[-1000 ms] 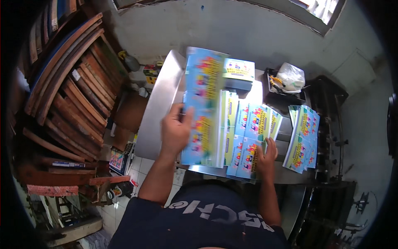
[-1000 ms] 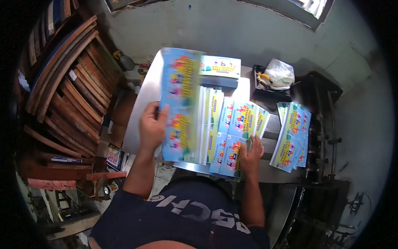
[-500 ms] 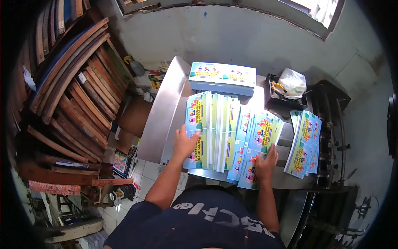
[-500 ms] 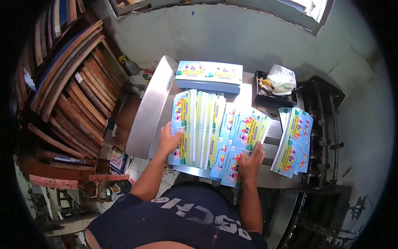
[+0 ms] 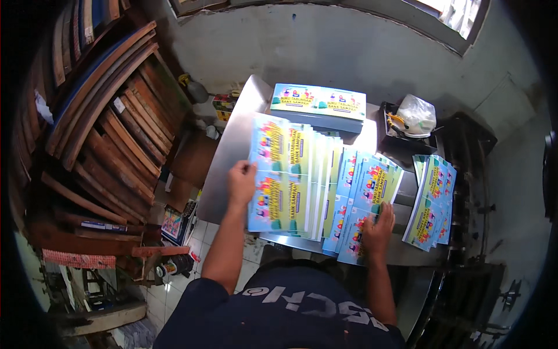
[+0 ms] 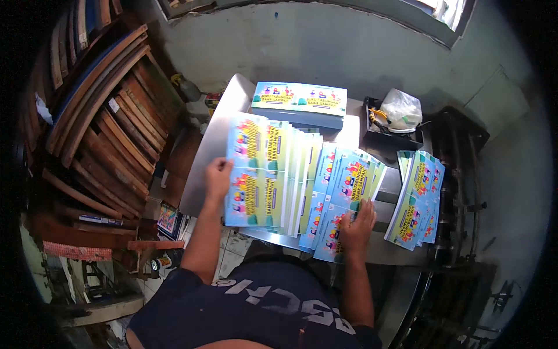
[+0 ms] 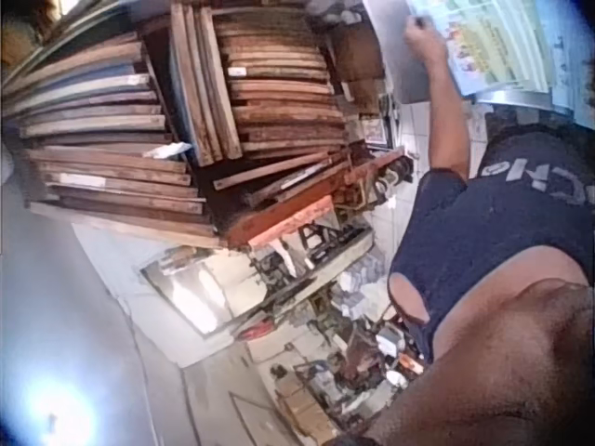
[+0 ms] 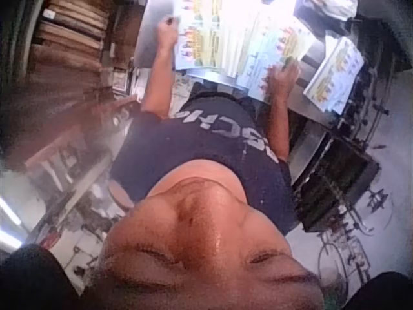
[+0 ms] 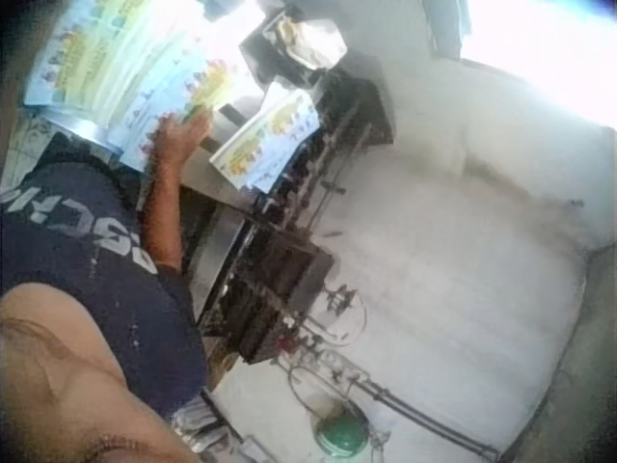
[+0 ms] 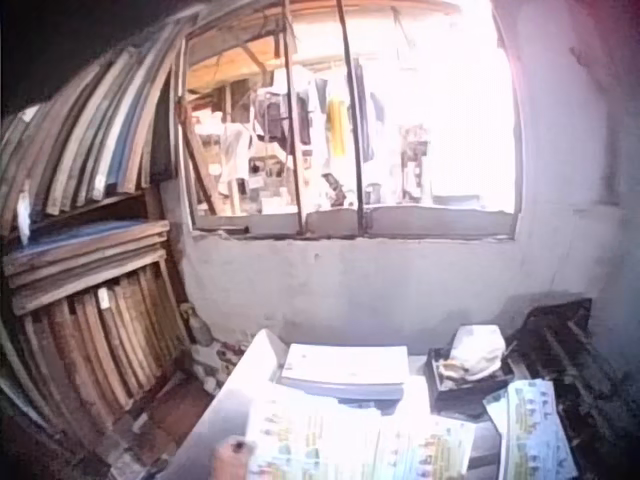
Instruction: The person organizes printed paper booklets on a metal table, fan-sorting a stack and moving a finished stack to a floor-level pallet.
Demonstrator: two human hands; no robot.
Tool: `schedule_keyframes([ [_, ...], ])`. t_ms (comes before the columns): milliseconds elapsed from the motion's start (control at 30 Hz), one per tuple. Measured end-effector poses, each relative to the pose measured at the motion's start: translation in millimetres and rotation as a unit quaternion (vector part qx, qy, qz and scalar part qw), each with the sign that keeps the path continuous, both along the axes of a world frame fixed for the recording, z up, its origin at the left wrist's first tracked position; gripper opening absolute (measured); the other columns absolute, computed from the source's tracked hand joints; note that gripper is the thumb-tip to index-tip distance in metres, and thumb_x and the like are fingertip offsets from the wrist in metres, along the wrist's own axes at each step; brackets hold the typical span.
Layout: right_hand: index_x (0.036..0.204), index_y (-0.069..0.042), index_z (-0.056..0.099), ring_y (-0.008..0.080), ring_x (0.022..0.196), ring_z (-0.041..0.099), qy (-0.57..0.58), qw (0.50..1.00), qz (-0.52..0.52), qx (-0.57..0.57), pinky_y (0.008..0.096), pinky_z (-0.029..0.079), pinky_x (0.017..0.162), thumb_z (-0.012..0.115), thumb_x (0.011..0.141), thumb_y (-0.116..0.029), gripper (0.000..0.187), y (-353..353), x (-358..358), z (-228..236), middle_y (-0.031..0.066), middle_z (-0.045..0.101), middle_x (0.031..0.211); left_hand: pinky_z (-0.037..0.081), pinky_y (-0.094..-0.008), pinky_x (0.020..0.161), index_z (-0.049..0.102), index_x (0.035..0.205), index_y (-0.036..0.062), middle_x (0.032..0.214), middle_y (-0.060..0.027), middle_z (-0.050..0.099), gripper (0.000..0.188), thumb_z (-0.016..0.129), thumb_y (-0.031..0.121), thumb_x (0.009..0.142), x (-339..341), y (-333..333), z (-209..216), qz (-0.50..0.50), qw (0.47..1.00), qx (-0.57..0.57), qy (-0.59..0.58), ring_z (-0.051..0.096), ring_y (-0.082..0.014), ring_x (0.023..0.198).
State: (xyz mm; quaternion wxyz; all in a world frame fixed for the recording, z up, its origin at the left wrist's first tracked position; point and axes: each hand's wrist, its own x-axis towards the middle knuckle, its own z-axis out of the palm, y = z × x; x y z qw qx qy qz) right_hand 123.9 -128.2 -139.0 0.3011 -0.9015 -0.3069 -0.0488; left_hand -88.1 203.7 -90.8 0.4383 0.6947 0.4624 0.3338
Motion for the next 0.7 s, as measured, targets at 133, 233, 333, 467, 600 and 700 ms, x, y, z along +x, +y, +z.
schedule_keyframes([
  [133, 0.138, 0.003, 0.040, 0.0409, 0.138, 0.034, -0.009, 1.000, -0.002, 0.005, 0.0493, 0.023, 0.116, 0.056, 0.087, -0.017, 0.058, 0, -1, 0, 0.0258, 0.042, 0.143, 0.050, -0.0292, 0.062, 0.064, 0.098, -0.0050, 0.078, -0.0086, 0.069, 0.020, 0.064, 0.015, 0.094, -12, 12, 53, 0.045, 0.991, 0.129, 0.008, 0.061, -0.0106, 0.069],
  [233, 0.141, 0.003, 0.038, 0.0389, 0.140, 0.033, 0.022, 1.000, -0.011, 0.012, 0.0479, 0.023, 0.117, 0.059, 0.087, -0.019, 0.062, -2, -1, 5, 0.0252, 0.038, 0.147, 0.050, -0.0257, 0.063, 0.062, 0.102, -0.0047, 0.081, -0.0069, 0.069, 0.019, 0.062, 0.014, 0.096, -10, 8, 99, 0.055, 0.991, 0.066, -0.102, 0.061, -0.0078, 0.070],
  [333, 0.146, 0.001, 0.031, 0.0365, 0.141, 0.032, 0.083, 0.989, -0.026, 0.118, 0.0462, 0.023, 0.117, 0.061, 0.089, -0.023, 0.068, -4, 1, 11, 0.0229, 0.035, 0.150, 0.050, -0.0230, 0.065, 0.061, 0.105, -0.0041, 0.084, -0.0057, 0.069, 0.019, 0.060, 0.013, 0.097, 8, -4, 113, -0.040, 0.963, -0.045, -0.264, 0.060, -0.0064, 0.071],
  [467, 0.149, 0.000, 0.024, 0.0369, 0.138, 0.036, 0.232, 0.922, 0.036, 0.308, 0.0449, 0.029, 0.113, 0.062, 0.092, -0.031, 0.075, -1, -8, 66, 0.0241, 0.035, 0.149, 0.049, -0.0214, 0.066, 0.063, 0.104, -0.0032, 0.085, -0.0046, 0.068, 0.018, 0.062, 0.014, 0.096, 56, -69, 117, -0.186, 0.935, -0.166, -0.251, 0.060, -0.0055, 0.072],
  [600, 0.153, -0.011, 0.018, 0.0319, 0.134, 0.042, 0.610, 0.551, 0.223, 0.525, 0.0493, 0.037, 0.105, 0.061, 0.088, -0.060, 0.092, 14, -21, 67, 0.0149, 0.033, 0.153, 0.049, -0.0217, 0.061, 0.065, 0.107, -0.0034, 0.086, -0.0074, 0.070, 0.022, 0.062, 0.016, 0.097, 93, -142, 131, -0.301, 0.929, -0.128, -0.174, 0.062, -0.0061, 0.074],
  [700, 0.152, -0.014, 0.020, 0.0315, 0.132, 0.044, 0.630, 0.503, 0.228, 0.546, 0.0519, 0.038, 0.103, 0.060, 0.088, -0.062, 0.090, 11, -25, 73, 0.0139, 0.033, 0.153, 0.053, -0.0249, 0.065, 0.067, 0.108, -0.0042, 0.094, -0.0134, 0.072, 0.023, 0.063, 0.014, 0.095, 102, -164, 145, -0.338, 0.922, -0.123, -0.143, 0.068, -0.0119, 0.082],
])
